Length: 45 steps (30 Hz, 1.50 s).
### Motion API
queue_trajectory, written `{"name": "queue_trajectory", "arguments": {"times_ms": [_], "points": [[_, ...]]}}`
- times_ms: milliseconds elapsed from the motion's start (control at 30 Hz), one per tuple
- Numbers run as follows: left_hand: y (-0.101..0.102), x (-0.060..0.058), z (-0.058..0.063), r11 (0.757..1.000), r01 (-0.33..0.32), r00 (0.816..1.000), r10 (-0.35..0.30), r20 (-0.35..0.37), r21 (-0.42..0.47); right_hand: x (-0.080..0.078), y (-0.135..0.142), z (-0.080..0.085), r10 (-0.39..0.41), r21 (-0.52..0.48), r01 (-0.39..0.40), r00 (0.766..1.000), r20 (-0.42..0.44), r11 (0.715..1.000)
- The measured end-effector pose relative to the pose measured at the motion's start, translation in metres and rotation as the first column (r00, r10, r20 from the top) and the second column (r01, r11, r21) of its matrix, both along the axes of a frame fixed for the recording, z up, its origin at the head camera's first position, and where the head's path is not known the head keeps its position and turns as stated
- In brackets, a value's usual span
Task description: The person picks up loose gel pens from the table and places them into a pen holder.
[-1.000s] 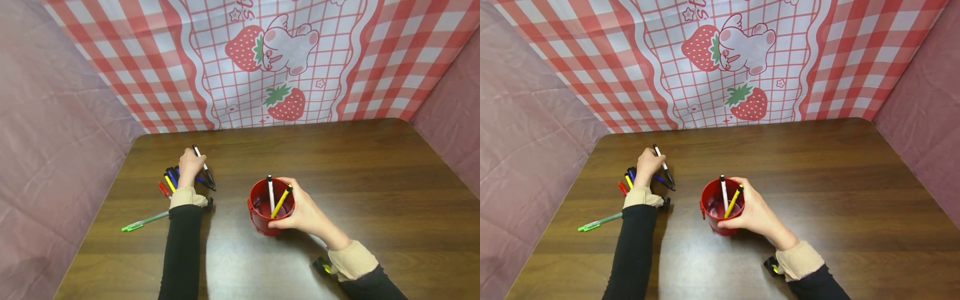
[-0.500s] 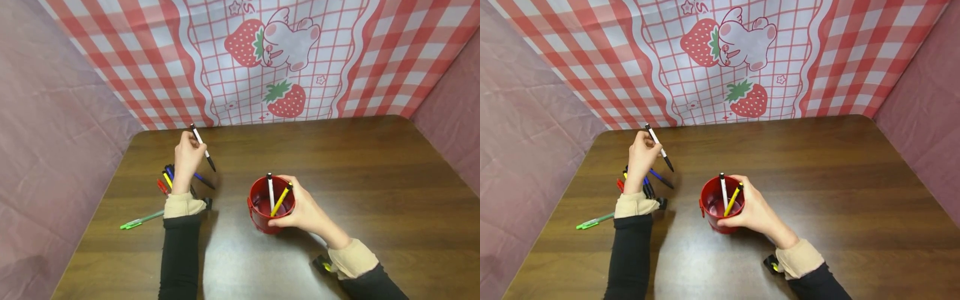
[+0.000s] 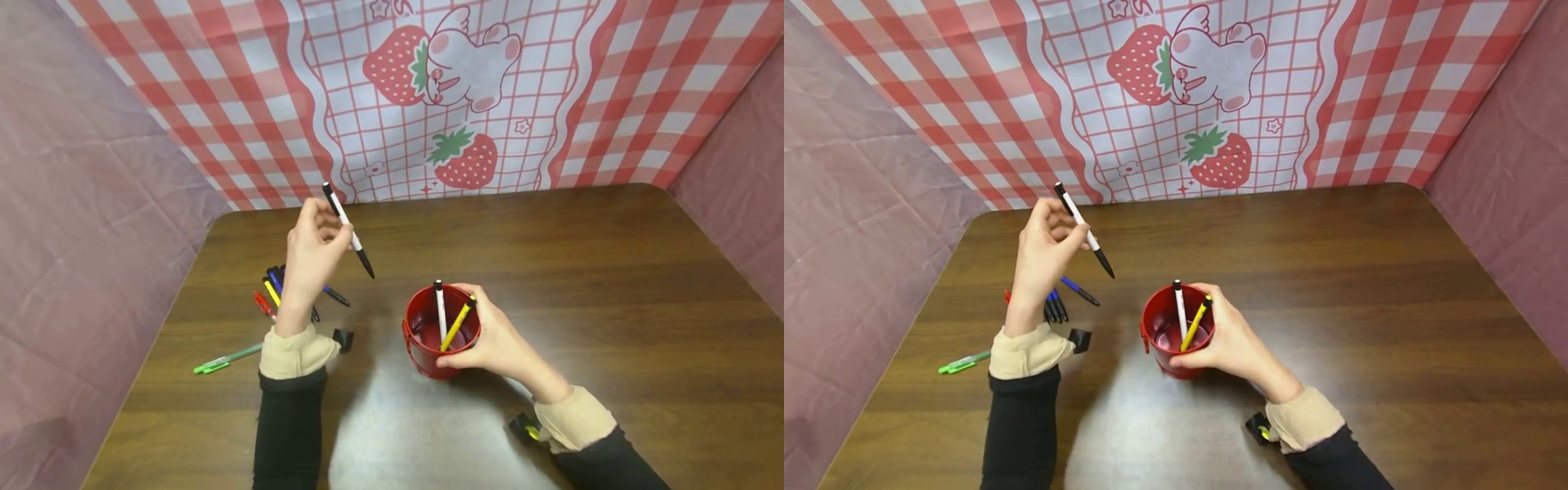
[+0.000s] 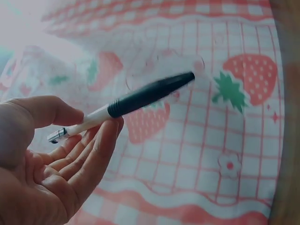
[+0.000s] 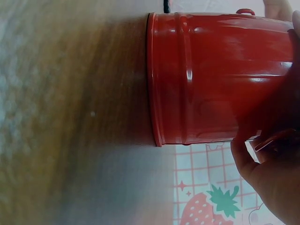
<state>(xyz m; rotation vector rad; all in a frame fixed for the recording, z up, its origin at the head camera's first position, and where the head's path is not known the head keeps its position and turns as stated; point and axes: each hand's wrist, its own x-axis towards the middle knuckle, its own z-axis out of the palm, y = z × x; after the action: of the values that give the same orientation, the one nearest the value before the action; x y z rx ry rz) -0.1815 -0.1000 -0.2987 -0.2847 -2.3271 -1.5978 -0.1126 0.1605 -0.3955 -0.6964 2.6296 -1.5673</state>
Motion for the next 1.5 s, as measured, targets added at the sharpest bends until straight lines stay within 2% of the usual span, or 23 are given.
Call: {"name": "queue_trajectory", "arguments": {"times_ms": [167, 467, 567, 667, 800, 1067, 1200, 1333, 1500], "points": [[0.011, 0.011, 0.004, 0.993, 0.114, 0.992, -0.113, -0.049, 0.016, -0.001, -0.001, 0.001, -0.002, -0.005, 0.002, 1.0, 0.004, 1.0], [0.027, 0.024, 0.009, 0.97, 0.231, 0.971, -0.226, -0.076, 0.071, 0.0, -0.001, 0.001, 0.008, -0.014, -0.007, 1.0, 0.017, 1.0], [0.031, 0.026, 0.009, 0.962, 0.266, 0.962, -0.26, -0.086, 0.058, 0.0, -0.002, 0.002, 0.01, -0.015, -0.01, 1.0, 0.009, 1.0], [0.033, 0.028, 0.009, 0.951, 0.307, 0.95, -0.304, -0.073, 0.027, 0.001, -0.002, 0.002, 0.011, -0.015, -0.011, 1.0, 0.006, 1.0], [0.035, 0.029, 0.007, 0.937, 0.349, 0.937, -0.349, -0.012, -0.019, 0.0, -0.001, 0.002, 0.008, -0.01, -0.008, 1.0, 0.007, 1.0], [0.042, 0.03, 0.003, 0.915, 0.4, 0.915, -0.396, 0.079, -0.044, -0.001, -0.001, 0.001, -0.002, 0.007, 0.002, 1.0, 0.014, 1.0], [0.045, 0.03, 0.002, 0.916, 0.394, 0.916, -0.386, 0.104, -0.073, 0.0, -0.001, 0.001, 0.008, 0.006, -0.008, 1.0, 0.018, 1.0], [0.047, 0.029, 0.001, 0.907, 0.39, 0.92, -0.374, 0.121, -0.159, -0.001, 0.0, 0.001, 0.01, 0.005, -0.01, 1.0, -0.003, 1.0], [0.051, 0.028, -0.002, 0.865, 0.409, 0.912, -0.385, 0.14, -0.289, -0.001, -0.002, 0.002, 0.004, 0.002, -0.004, 0.999, -0.043, 1.0]]}}
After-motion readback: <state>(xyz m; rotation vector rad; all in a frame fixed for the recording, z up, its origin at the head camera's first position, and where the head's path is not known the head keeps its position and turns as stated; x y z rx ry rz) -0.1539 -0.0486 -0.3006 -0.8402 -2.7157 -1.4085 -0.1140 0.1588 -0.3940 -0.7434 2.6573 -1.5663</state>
